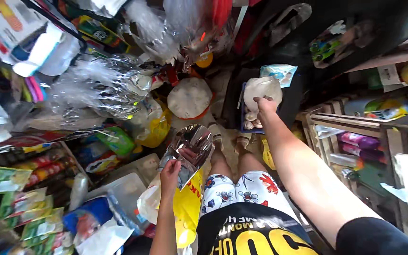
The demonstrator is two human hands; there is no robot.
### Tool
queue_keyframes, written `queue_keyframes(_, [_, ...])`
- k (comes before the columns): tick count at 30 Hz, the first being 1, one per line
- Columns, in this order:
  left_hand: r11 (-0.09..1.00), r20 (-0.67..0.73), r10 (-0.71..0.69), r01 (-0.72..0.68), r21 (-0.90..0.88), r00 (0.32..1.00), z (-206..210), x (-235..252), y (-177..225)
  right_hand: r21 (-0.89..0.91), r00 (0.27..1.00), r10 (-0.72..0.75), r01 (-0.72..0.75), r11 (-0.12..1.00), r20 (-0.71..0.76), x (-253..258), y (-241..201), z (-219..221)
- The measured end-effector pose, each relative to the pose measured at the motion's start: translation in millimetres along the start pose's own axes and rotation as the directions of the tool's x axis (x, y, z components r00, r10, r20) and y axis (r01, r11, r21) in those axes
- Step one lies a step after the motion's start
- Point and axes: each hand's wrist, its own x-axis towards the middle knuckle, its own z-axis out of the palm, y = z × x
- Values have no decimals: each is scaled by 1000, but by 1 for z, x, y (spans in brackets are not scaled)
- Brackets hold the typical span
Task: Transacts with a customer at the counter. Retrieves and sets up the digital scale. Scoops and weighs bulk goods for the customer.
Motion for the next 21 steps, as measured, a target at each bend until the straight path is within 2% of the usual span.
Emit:
queue_keyframes(6, [998, 53, 64, -63, -25, 997, -7, 21, 18, 34, 992, 57, -61, 998, 116, 7, 0, -10])
queue_keyframes(9, [997, 88, 73, -73, 4, 993, -7, 26, 25, 148, 983, 43, -70, 986, 177, -1, -1, -17])
queue_keyframes(13, [997, 120, 67, -69, 19, 991, -4, 33, 31, 197, 988, 36, -66, 978, 153, -1, 3, -27])
queue_keyframes(17, [997, 137, 59, -64, 33, 989, -3, 33, 32, 208, 974, -53, 6, 978, 221, 7, 6, -18])
queue_keyframes(21, [997, 132, 48, -56, 58, 990, -5, 31, 25, 230, 978, -141, 103, 968, 155, 12, 7, -9])
